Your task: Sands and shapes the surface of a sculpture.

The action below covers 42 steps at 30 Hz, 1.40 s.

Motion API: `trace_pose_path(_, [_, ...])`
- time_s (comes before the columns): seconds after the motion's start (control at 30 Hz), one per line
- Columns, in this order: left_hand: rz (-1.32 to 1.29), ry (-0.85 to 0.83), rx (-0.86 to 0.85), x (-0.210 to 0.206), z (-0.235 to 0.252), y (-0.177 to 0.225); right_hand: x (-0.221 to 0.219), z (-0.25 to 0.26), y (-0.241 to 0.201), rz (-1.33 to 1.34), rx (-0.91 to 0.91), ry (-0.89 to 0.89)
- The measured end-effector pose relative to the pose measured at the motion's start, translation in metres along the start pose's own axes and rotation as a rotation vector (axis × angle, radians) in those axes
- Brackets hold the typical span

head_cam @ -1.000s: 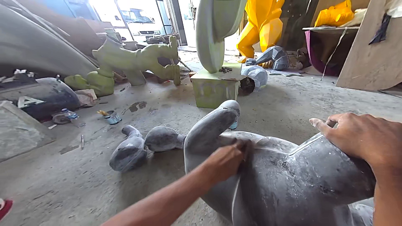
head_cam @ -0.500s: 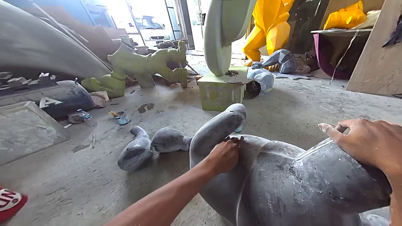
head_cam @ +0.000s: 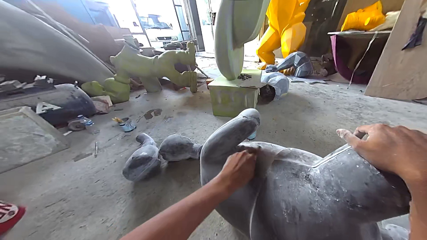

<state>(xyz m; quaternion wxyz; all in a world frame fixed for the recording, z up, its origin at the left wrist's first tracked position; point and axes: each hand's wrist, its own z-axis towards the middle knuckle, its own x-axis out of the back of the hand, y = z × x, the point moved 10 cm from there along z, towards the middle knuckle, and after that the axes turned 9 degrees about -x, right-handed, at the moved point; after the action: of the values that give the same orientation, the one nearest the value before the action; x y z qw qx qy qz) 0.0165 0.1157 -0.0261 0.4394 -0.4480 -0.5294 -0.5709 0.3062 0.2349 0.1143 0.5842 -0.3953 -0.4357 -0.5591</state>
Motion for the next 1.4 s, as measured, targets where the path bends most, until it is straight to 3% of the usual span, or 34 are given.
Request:
trace_pose_path(0.07, [0.016,-0.051,0.093,-0.001,0.01,-0.008,0.006,-0.002,0.001,-0.04,-0.019,-0.001])
trace_pose_path(0.2, [-0.014,-0.088,0.053,0.001,-0.003,0.03,0.013,-0.006,0.0,-0.072,-0.026,0.016])
trace_pose_path(0.33, [0.14,-0.158,0.179,0.0,0.006,0.0,0.018,-0.013,-0.001,-0.08,-0.026,0.011])
trace_pose_path(0.4, [0.111,-0.181,0.19,0.0,0.006,0.009,0.018,-0.014,0.0,-0.09,-0.049,-0.008])
trace_pose_path(0.5, [0.032,-0.164,0.117,0.005,-0.002,0.03,0.018,-0.011,0.0,-0.072,-0.061,-0.01])
trace_pose_path(0.63, [0.059,-0.126,0.152,0.0,0.01,0.0,0.015,-0.015,-0.001,-0.077,-0.048,-0.017])
trace_pose_path(0.77, [0.009,-0.17,0.058,0.003,-0.004,0.044,0.018,-0.018,-0.001,-0.076,-0.052,-0.001])
trace_pose_path(0.9, [0.063,-0.15,0.073,-0.002,0.006,0.009,0.017,-0.018,-0.002,-0.089,-0.051,-0.014])
trace_pose_path(1.07, [0.056,-0.06,-0.169,-0.002,0.005,0.036,0.019,-0.018,-0.001,-0.084,-0.055,0.015])
trace_pose_path(1.17, [0.126,-0.098,-0.091,-0.001,0.014,0.005,0.017,-0.019,-0.002,-0.083,-0.047,-0.001])
trace_pose_path(1.3, [0.124,-0.048,-0.201,0.0,0.004,0.044,0.02,-0.014,-0.004,-0.088,-0.061,0.008])
trace_pose_path(1.4, [0.119,-0.079,-0.125,-0.001,0.01,0.014,0.015,-0.012,-0.008,-0.083,-0.033,0.008])
